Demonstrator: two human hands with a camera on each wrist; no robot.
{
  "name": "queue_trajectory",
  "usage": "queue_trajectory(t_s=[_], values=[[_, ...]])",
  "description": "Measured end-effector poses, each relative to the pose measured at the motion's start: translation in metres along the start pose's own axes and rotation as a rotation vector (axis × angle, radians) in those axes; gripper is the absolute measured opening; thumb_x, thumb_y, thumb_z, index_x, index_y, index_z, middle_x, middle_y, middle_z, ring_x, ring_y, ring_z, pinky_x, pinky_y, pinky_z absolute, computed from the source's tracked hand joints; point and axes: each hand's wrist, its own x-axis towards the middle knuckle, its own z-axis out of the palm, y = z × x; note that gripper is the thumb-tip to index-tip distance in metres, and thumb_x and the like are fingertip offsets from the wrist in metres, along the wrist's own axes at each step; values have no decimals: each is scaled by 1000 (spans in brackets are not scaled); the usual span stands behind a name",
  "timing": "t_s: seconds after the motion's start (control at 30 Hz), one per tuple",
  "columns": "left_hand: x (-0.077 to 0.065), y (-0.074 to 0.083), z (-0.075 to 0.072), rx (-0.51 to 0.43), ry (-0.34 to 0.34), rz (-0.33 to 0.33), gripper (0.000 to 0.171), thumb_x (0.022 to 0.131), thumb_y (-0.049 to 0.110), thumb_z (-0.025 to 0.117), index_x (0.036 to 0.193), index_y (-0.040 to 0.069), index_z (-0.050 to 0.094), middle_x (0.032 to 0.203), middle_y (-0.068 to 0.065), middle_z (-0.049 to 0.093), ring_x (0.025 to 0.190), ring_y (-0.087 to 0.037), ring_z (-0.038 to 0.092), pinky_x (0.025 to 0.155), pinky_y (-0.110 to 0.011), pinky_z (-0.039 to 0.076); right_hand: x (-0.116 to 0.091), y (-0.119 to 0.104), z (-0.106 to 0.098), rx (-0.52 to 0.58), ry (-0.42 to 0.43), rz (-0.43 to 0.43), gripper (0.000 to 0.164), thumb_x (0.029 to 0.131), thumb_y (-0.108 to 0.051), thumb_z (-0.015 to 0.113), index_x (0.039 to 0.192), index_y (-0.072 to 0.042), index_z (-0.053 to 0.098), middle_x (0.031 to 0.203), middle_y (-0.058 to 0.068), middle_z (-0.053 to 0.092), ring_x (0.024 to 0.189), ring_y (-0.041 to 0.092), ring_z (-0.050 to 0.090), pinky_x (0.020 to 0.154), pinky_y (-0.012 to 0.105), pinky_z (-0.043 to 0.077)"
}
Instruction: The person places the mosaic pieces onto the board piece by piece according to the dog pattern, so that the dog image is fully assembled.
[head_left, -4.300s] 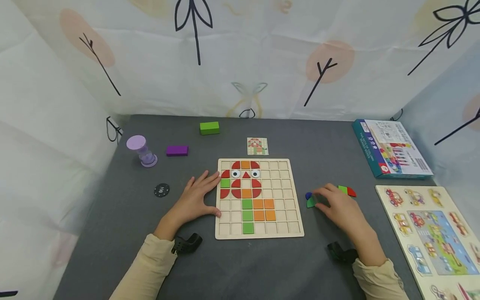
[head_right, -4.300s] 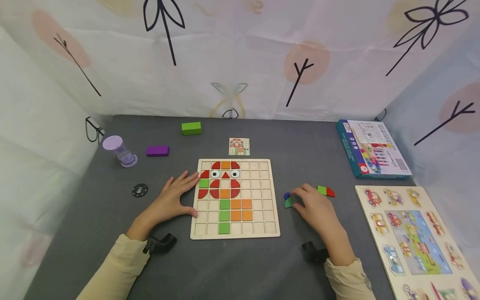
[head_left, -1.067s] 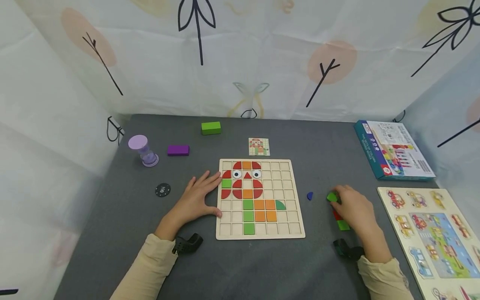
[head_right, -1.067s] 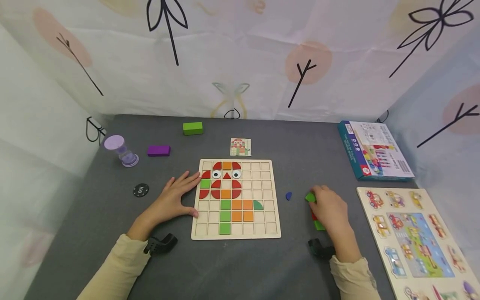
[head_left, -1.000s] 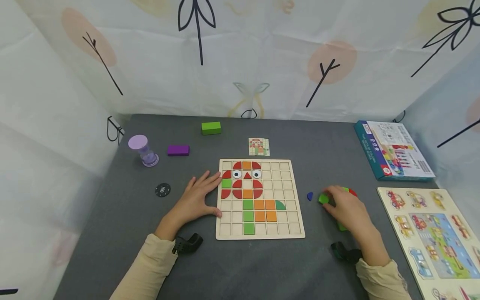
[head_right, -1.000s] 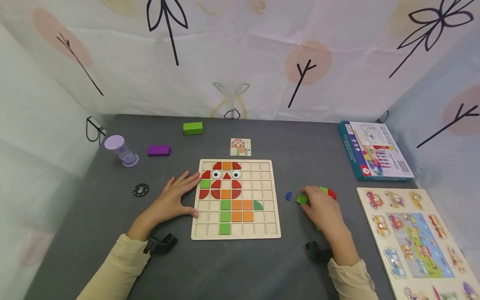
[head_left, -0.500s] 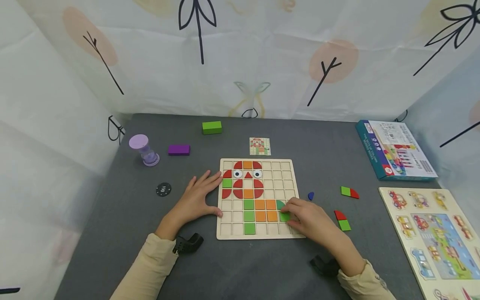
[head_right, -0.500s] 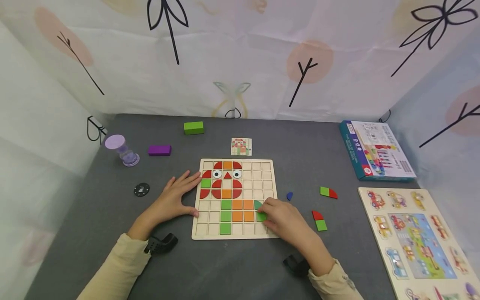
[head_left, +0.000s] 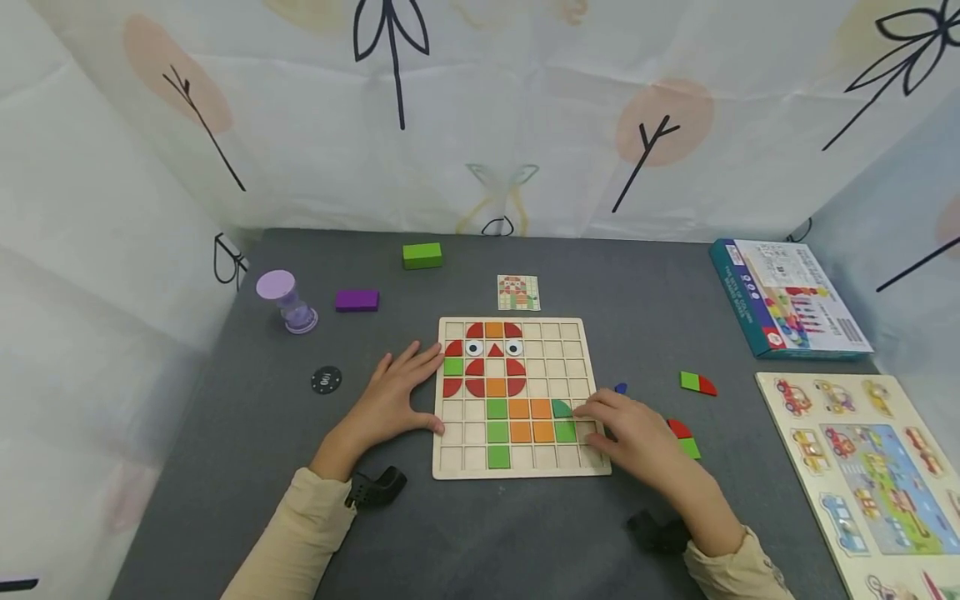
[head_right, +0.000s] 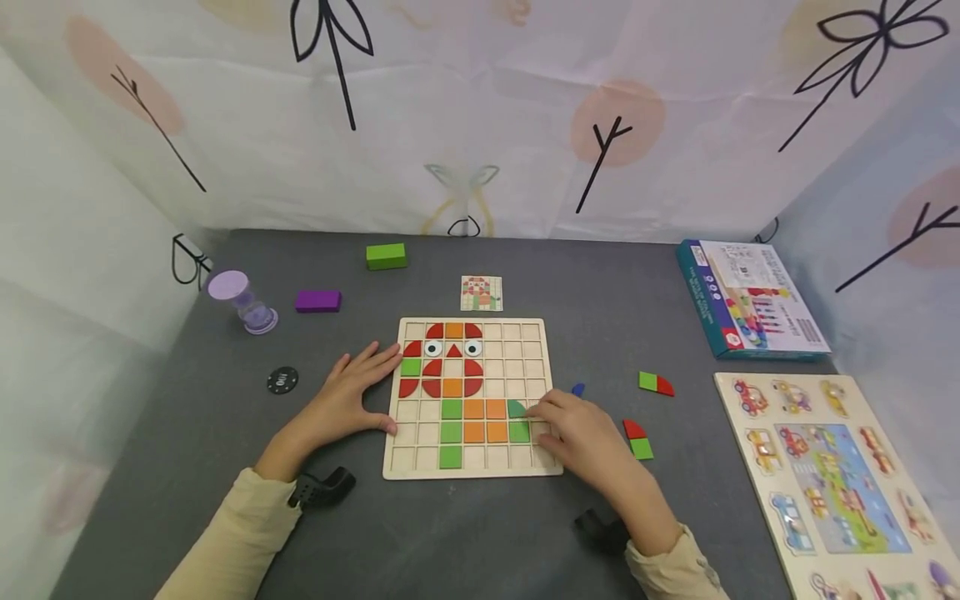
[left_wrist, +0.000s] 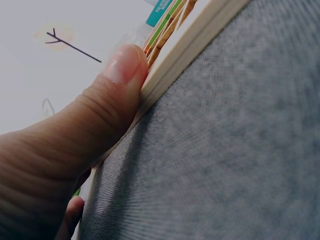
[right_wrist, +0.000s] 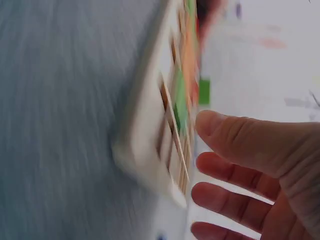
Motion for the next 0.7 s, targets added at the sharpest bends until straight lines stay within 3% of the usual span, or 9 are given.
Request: queue_trajectory(t_s=[0.13, 0.27, 0.37, 0.5, 0.7], values=[[-1, 0, 2, -6, -4, 7, 106, 53, 62, 70, 140, 17, 31, 146, 3, 25, 136, -26, 11, 104, -54, 3, -23, 20, -15, -31, 4, 188, 37, 67, -16, 77, 101, -12, 64, 95, 0, 58, 76, 13, 55, 61, 33, 47], [-1, -2, 2, -4, -3, 4, 105, 53, 62, 71, 140, 18, 30, 146, 4, 24, 136, -25, 10, 105, -53, 2, -46, 38, -25, -59, -76, 411, 40, 68, -23, 76, 103, -9, 62, 96, 6, 56, 76, 19, 55, 60, 39, 47], [-1, -2, 1, -3, -1, 0, 105, 53, 61, 71, 140, 18, 29, 146, 4, 24, 136, -24, 10, 105, -53, 2, -58, 46, -28, -74, -132, 518, 47, 69, -31, 75, 106, -7, 60, 96, 10, 56, 77, 23, 57, 59, 43, 46], [0, -3, 0, -1, 6, 2, 106, 53, 61, 71, 140, 18, 30, 146, 3, 24, 136, -25, 10, 105, -54, 3, -66, 50, -26, -61, -169, 573, 51, 70, -34, 73, 108, -5, 57, 91, 9, 56, 71, 20, 55, 54, 40, 45], [1, -3, 1, 8, 7, 15, 106, 53, 62, 70, 140, 18, 30, 146, 3, 24, 136, -25, 10, 104, -54, 3, -69, 49, -23, -47, -148, 571, 44, 71, -19, 73, 109, -5, 56, 88, 7, 56, 67, 17, 50, 54, 38, 45]])
